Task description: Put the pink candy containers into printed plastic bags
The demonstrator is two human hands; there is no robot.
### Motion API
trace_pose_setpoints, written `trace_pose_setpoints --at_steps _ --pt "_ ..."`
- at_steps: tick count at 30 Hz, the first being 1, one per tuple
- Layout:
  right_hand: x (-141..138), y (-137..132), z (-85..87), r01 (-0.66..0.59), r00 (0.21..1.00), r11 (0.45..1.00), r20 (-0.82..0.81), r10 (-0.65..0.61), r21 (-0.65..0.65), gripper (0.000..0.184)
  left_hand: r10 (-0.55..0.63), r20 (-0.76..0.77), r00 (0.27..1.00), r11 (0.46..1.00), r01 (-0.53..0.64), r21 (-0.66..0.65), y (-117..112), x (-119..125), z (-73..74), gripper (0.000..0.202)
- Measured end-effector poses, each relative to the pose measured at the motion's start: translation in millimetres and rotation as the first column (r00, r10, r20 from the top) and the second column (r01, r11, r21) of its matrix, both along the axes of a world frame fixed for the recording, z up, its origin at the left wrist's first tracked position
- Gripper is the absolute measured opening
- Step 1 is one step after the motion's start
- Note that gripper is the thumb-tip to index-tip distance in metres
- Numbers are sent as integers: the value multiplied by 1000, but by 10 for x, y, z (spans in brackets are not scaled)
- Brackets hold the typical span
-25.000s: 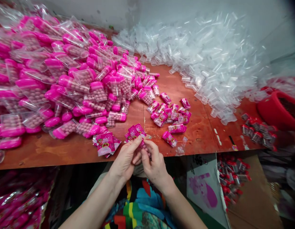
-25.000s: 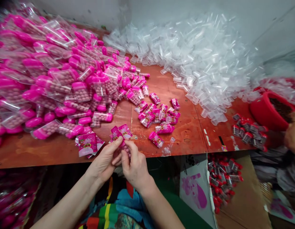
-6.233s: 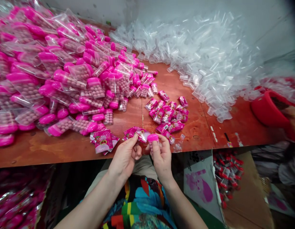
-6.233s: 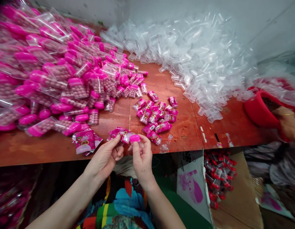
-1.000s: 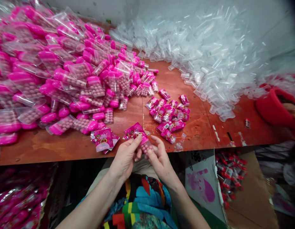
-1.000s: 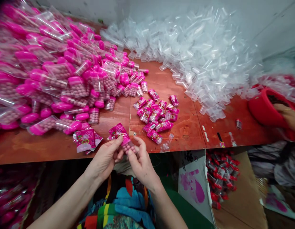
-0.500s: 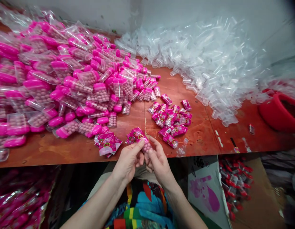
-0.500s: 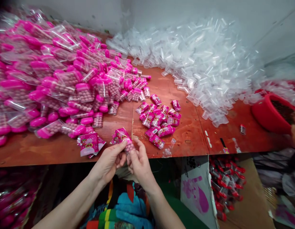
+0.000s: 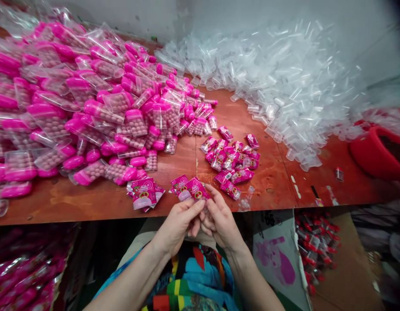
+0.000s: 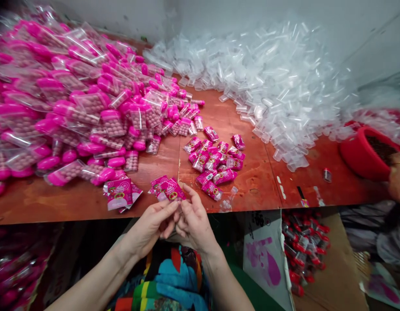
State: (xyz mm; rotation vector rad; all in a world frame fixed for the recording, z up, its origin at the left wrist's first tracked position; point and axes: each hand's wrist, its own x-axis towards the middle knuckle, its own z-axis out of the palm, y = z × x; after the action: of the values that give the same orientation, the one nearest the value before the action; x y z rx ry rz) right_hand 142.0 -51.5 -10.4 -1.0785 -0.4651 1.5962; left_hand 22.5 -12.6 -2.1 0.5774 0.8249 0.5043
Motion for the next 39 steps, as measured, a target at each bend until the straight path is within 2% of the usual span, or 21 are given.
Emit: trace_pose_setpoints --at_steps 4,7,10,13,15,16,18,19,21,23,24,26,29,32,35,39 --pt "66 -13 -83 -38 999 999 -20 38 36 53 -85 -66 994 992 90 83 3 -32 52 39" --pt "50 -31 -171 -131 989 991 -66 131 -5 45 -112 -90 990 989 120 90 12 -44 53 44" --pt "50 1 -165 -154 987 987 -60 151 -45 37 -125 -87 988 989 132 73 14 -17 30 47" --pt "151 113 -14 -85 992 995 85 89 -53 36 -100 -93 991 993 105 57 -5 -6 35 42" --pt "258 210 124 21 956 1000 294 -22 8 44 -98 -141 985 992 107 59 -30 -52 55 42" --pt "303 254 182 97 887 993 448 -114 61 54 -103 -186 977 991 118 66 -43 -93 62 44" --pt "334 322 241 177 624 967 738 -255 184 70 -100 -290 952 988 131 87 -63 -196 57 44" --pt "309 344 233 145 485 964 833 -266 223 70 -86 -329 940 987 124 97 -68 -248 43 42" --pt "181 372 150 -43 281 978 942 -183 203 55 -39 -364 930 991 83 107 -68 -332 -4 39" --pt "-1 395 16 -241 118 966 991 -62 90 38 7 -368 930 994 35 108 -58 -373 -52 38" --pt "-87 408 -49 -266 29 963 999 -34 40 32 23 -365 931 994 17 106 -52 -378 -69 38" --pt "-206 444 -147 -255 -90 967 996 -8 -15 22 46 -359 932 995 -10 103 -37 -368 -82 37" --pt "-237 497 -177 -243 -157 968 987 26 -64 20 63 -341 938 993 -26 111 -17 -333 -72 36" --pt "-189 522 -121 -275 -188 957 981 43 -95 16 56 -354 934 988 0 157 1 -303 -96 37" --pt "-165 532 -70 -314 -186 944 982 45 -102 21 60 -386 921 981 18 194 14 -286 -152 39" --pt "-160 565 -65 -318 -148 942 987 67 -112 15 103 -351 931 983 -42 178 28 -283 -169 34"
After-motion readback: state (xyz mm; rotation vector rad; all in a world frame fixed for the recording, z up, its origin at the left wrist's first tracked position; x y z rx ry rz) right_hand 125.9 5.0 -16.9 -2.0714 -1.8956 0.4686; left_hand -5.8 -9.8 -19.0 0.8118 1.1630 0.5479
